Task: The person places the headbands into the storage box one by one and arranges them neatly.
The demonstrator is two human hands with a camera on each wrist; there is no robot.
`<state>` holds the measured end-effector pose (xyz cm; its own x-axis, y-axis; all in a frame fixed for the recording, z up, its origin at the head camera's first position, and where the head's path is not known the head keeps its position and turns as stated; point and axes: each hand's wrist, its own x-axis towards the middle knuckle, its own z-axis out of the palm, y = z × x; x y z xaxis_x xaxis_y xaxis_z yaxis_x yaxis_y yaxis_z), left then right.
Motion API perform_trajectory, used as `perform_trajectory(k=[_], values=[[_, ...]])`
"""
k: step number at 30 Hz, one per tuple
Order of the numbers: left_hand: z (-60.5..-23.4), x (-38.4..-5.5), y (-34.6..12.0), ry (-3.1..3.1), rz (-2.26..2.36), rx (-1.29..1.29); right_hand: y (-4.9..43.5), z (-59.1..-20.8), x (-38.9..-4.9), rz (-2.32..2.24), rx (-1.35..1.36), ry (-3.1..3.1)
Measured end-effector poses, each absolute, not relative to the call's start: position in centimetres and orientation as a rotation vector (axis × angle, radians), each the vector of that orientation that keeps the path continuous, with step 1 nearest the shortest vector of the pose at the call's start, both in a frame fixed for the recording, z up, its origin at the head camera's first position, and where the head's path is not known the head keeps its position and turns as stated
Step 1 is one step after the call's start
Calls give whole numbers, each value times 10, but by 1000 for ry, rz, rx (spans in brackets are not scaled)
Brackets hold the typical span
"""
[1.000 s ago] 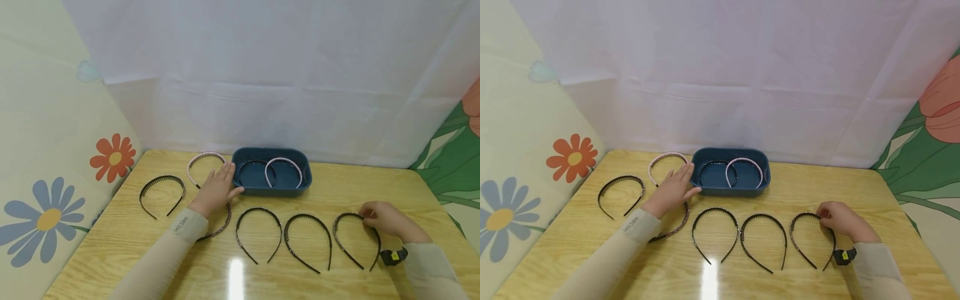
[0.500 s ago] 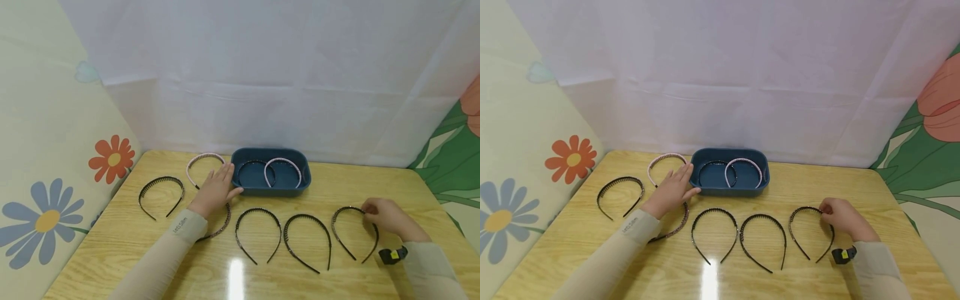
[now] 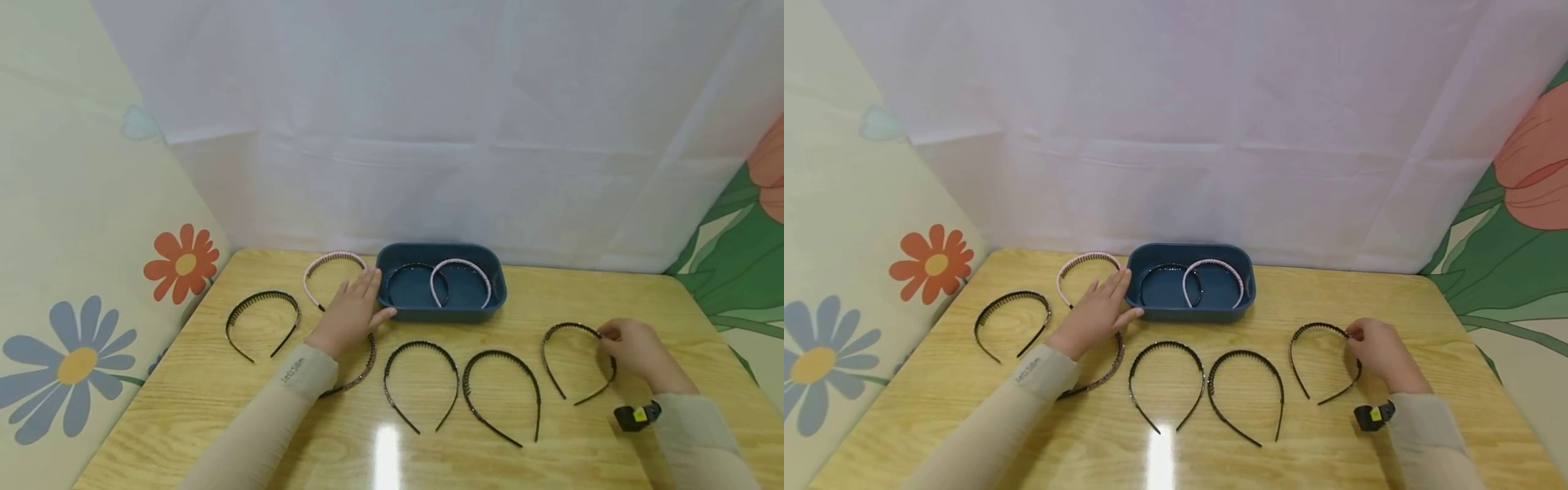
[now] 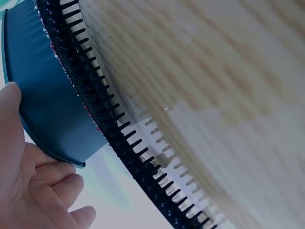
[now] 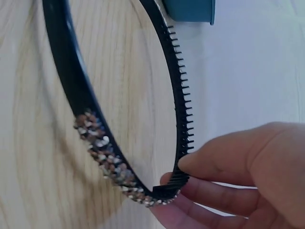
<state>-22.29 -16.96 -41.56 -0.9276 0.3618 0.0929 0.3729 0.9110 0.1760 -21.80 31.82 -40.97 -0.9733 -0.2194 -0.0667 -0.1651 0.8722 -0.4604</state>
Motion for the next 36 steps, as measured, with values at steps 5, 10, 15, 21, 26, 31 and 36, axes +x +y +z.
perform_trajectory(k=[5, 10, 15, 21, 26, 31, 36], values=[[-416, -223, -171, -3012, -295, -578, 317, -410, -219, -762, -246, 2986], [-416, -223, -171, -3012, -304, -581, 316, -411, -217, -809, -195, 3017], [-415, -223, -172, -3019, -308, -577, 314, -409, -216, -866, -141, 3022], [-415, -222, -171, -3011, -312, -579, 311, -409, -215, -927, -112, 3054], [-415, -222, -170, -3007, -308, -586, 311, -409, -214, -970, -54, 3062], [-415, -222, -170, -3017, -310, -579, 307, -408, -213, -1011, -24, 3083], [-415, -223, -170, -3022, -299, -574, 303, -406, -213, -1050, -11, 3130]])
